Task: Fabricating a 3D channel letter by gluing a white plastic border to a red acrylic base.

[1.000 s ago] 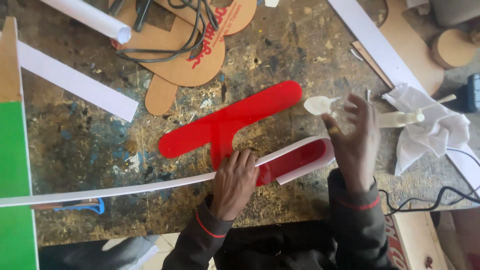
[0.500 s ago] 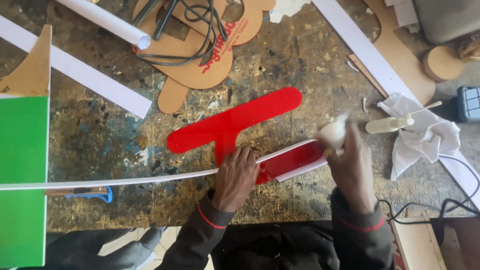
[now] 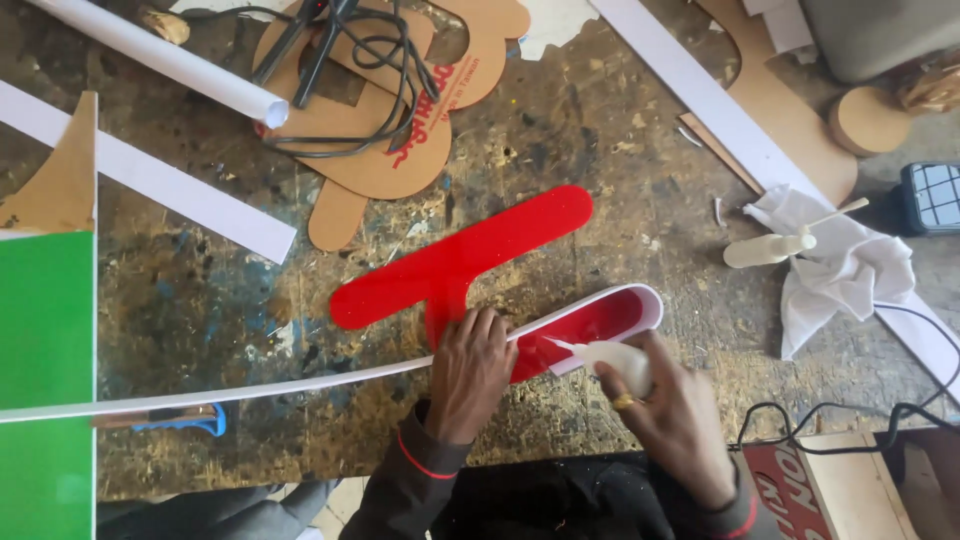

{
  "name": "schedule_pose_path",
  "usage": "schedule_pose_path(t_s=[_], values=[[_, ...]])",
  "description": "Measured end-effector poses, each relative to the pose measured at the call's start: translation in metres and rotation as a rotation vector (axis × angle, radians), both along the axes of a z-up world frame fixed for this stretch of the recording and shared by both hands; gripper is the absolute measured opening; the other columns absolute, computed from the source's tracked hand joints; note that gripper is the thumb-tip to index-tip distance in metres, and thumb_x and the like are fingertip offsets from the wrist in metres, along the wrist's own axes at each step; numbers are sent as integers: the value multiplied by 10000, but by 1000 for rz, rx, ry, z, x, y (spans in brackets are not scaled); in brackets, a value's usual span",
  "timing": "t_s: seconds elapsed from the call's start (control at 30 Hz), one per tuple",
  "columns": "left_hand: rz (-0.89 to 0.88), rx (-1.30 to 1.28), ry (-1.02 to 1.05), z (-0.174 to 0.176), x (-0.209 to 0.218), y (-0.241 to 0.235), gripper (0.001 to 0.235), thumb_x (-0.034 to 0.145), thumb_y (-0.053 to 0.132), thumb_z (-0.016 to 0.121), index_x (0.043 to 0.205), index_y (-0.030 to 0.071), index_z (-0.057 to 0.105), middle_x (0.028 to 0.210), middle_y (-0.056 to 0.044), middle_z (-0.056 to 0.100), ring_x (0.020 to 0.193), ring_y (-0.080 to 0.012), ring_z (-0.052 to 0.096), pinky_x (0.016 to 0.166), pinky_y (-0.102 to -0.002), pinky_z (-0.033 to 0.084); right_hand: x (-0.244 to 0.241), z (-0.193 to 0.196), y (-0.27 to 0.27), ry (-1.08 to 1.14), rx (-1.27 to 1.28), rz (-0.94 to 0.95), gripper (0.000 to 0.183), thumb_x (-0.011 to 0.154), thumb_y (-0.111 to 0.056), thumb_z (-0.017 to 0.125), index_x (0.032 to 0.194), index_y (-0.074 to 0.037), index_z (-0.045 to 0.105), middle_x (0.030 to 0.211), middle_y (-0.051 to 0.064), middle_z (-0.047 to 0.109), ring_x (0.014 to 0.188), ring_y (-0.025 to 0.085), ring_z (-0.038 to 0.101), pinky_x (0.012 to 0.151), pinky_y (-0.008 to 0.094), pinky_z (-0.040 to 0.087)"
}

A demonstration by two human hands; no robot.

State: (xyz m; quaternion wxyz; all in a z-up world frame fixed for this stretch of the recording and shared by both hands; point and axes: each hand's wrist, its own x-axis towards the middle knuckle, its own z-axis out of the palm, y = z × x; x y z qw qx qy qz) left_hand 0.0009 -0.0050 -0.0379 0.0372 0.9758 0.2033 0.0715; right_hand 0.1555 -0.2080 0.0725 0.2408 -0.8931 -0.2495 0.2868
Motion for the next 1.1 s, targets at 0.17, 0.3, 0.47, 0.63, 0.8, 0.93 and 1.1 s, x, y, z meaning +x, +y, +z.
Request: schedule_pose_path(t_s=[0.17,0.3,0.47,0.63,0.8,0.93,1.1], values=[[2,-24,-23,6,0,-1,189,1075,298,793,1146,132,737,1214,-78,773,1111,-237,730,946,-408,621,-9,-18,27,-110,-19,72,454,1010,-611,645,1190,-196,609,877,80,855,665,304,812,639,478,604],[-6,-73,-20,7,0,-1,207,1061,276,808,1172,116,740,1251,-91,776,1223,-282,723,1017,-439,617,-15,-27,32,-159,-4,83,406,1012,-568,675,1152,-195,597,859,100,844,657,336,809,624,505,602],[-7,-106,3,7,0,0,110,1106,270,758,1120,169,717,1165,-28,741,1051,-209,702,865,-382,606,-19,-27,29,-161,73,83,389,1017,-545,677,1182,-198,620,891,69,863,688,296,840,618,471,633],[0,-139,-7,6,0,2,101,1110,265,753,1124,166,733,1152,-16,743,1028,-197,694,853,-371,600,-21,-31,30,-150,95,88,389,1017,-524,694,1209,-191,635,954,77,871,718,294,845,635,475,637],[-20,-101,-10,9,-2,0,121,1123,280,742,1124,162,711,1160,-25,726,1072,-218,686,872,-378,601,-21,-34,27,-152,24,58,418,1016,-557,692,1219,-200,613,899,85,856,700,301,834,631,477,619],[-19,-99,-6,8,-2,1,120,1115,272,748,1142,157,730,1208,-41,741,1112,-227,696,916,-393,609,-21,-35,24,-175,49,53,416,1014,-546,702,1216,-191,623,889,97,848,699,310,823,614,474,596],[-17,-84,0,8,-1,0,158,1083,283,798,1121,151,721,1168,-39,749,1076,-227,709,900,-395,618,-19,-31,23,-176,66,10,377,1011,-511,716,1151,-175,617,956,93,861,707,315,796,638,481,586]])
